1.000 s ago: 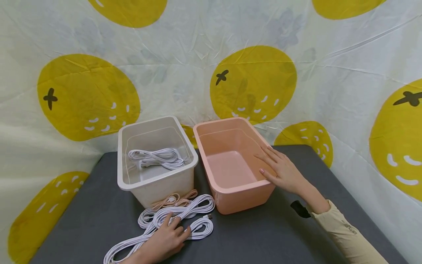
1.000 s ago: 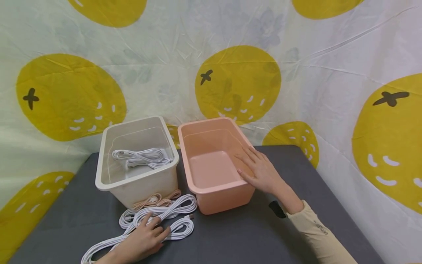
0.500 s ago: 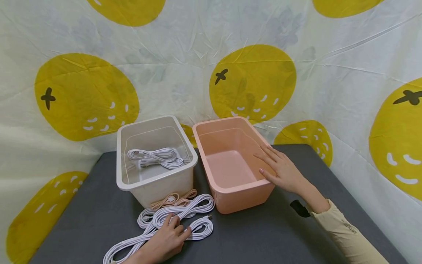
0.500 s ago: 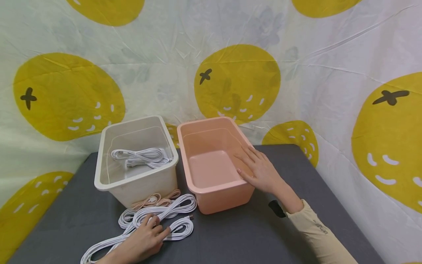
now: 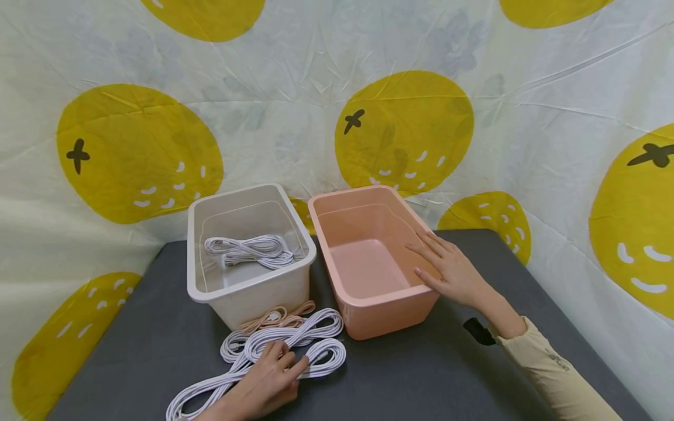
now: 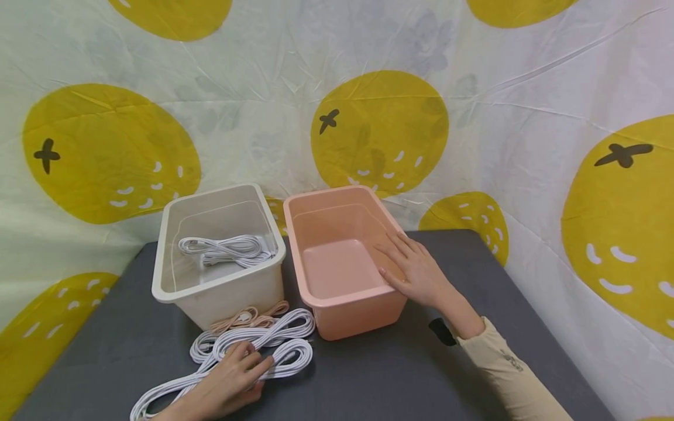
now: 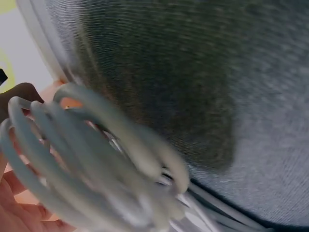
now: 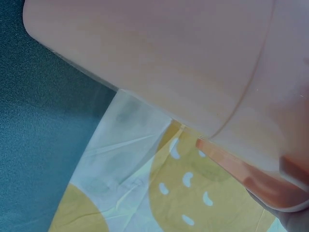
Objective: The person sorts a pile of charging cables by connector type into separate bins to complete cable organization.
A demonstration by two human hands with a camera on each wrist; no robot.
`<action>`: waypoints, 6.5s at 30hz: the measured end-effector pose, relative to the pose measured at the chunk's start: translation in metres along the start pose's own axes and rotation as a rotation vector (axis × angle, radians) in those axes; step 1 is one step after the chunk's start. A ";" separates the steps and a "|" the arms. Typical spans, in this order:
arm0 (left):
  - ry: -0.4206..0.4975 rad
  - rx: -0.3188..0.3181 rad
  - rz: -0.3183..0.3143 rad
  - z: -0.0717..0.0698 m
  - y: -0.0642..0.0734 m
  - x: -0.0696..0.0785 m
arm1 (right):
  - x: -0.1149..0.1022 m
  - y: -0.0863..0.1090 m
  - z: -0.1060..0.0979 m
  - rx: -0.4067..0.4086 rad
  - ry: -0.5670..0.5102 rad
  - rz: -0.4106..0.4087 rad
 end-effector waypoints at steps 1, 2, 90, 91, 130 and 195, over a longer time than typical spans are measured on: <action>0.005 -0.006 -0.003 0.000 -0.001 0.000 | 0.000 0.000 0.000 0.000 -0.001 -0.001; 0.010 -0.012 -0.006 -0.001 -0.002 0.000 | 0.000 0.000 0.000 0.000 -0.003 -0.001; -0.329 -0.052 -0.036 -0.126 -0.028 -0.143 | -0.002 -0.001 -0.002 0.016 -0.011 -0.030; -0.329 -0.052 -0.036 -0.126 -0.028 -0.145 | -0.002 -0.001 -0.002 0.017 -0.013 -0.032; -0.360 -0.164 -0.051 -0.097 -0.034 -0.251 | -0.001 -0.001 -0.004 0.016 -0.019 -0.028; -0.199 0.004 -0.010 -0.113 -0.018 -0.163 | -0.002 0.000 -0.003 0.032 -0.015 -0.050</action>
Point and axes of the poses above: each hand's wrist, its own y-axis away from the middle knuckle, its own z-axis out of the palm, x = y × z, the point moved 8 cm from there along -y, towards the middle knuckle, and after that the axes turned 13 degrees about z, right-handed, at the moved point
